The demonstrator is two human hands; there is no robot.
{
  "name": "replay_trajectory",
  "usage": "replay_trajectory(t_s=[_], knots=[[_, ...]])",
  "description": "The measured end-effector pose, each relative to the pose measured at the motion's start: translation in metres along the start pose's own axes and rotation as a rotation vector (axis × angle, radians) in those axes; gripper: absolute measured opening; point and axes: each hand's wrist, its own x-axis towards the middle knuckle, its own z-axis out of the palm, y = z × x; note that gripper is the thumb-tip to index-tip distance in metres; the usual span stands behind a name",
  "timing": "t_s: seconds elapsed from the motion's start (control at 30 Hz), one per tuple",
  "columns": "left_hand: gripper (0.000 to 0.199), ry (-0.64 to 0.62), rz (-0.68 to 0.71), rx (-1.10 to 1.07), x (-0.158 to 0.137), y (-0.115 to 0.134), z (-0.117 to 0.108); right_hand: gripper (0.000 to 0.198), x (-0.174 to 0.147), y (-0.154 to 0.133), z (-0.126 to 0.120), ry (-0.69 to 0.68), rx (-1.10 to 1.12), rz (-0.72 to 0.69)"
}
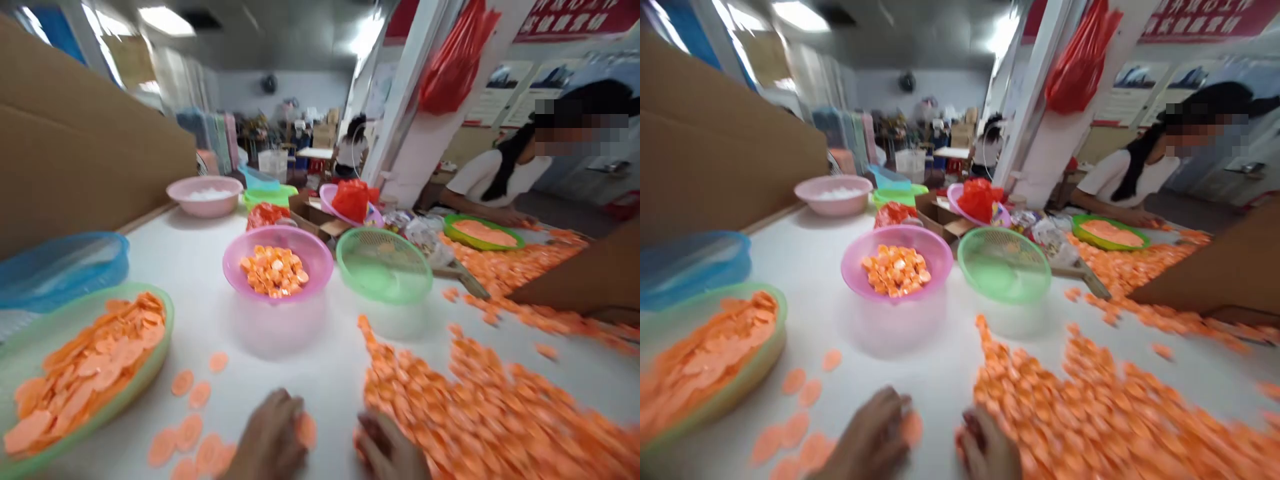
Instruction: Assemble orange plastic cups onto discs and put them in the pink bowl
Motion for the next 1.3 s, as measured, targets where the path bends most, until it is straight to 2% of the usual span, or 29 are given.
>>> replay_trajectory(t_s=[0.1,0.23,0.33,0.47,0.53,0.63,0.77,0.9,1.0,1.1,1.17,1.23,1.3], knots=[[0.029,0.013,-0.008,0.100,-0.007,0.005,0.001,0.022,0.003,-0.012,0.009,-0.074,0.186,0.009],[0.021,0.016,-0.012,0.154,-0.006,0.007,0.001,0.011,0.008,-0.031,0.030,-0.189,0.272,0.090],[0.017,0.026,-0.013,0.156,-0.006,0.007,0.003,0.006,0.006,-0.042,0.045,-0.232,0.195,0.071],[0.017,0.047,-0.019,0.126,-0.006,0.007,0.003,0.012,0.002,-0.048,0.058,-0.188,0.028,-0.001],[0.019,0.025,-0.048,0.017,-0.004,0.008,0.000,0.013,0.003,-0.049,0.060,-0.201,-0.003,0.006],[0.020,0.000,-0.190,-0.161,0.002,0.014,-0.005,0.013,0.007,-0.050,0.059,-0.240,-0.024,0.017],[0.018,-0.037,-0.359,-0.062,0.010,0.022,-0.008,0.015,0.008,-0.054,0.058,-0.266,-0.085,0.006],[0.020,-0.038,-0.352,0.023,0.008,0.021,-0.005,0.017,-0.001,-0.059,0.066,-0.221,-0.207,-0.098],[0.022,-0.027,-0.319,0.031,0.001,0.017,0.001,0.017,-0.007,-0.058,0.068,-0.160,-0.202,-0.106],[0.021,0.002,-0.280,-0.035,0.001,0.015,0.002,0.017,-0.001,-0.048,0.054,-0.240,-0.076,-0.140],[0.023,0.080,-0.234,-0.126,0.013,0.019,-0.015,0.021,0.012,-0.037,0.033,-0.245,-0.019,-0.189],[0.027,0.243,-0.172,-0.178,0.034,0.034,-0.049,0.031,0.027,-0.024,0.010,-0.043,-0.128,-0.228],[0.028,0.458,-0.110,-0.158,0.057,0.054,-0.094,0.039,0.038,-0.016,-0.011,0.050,-0.312,-0.237]])
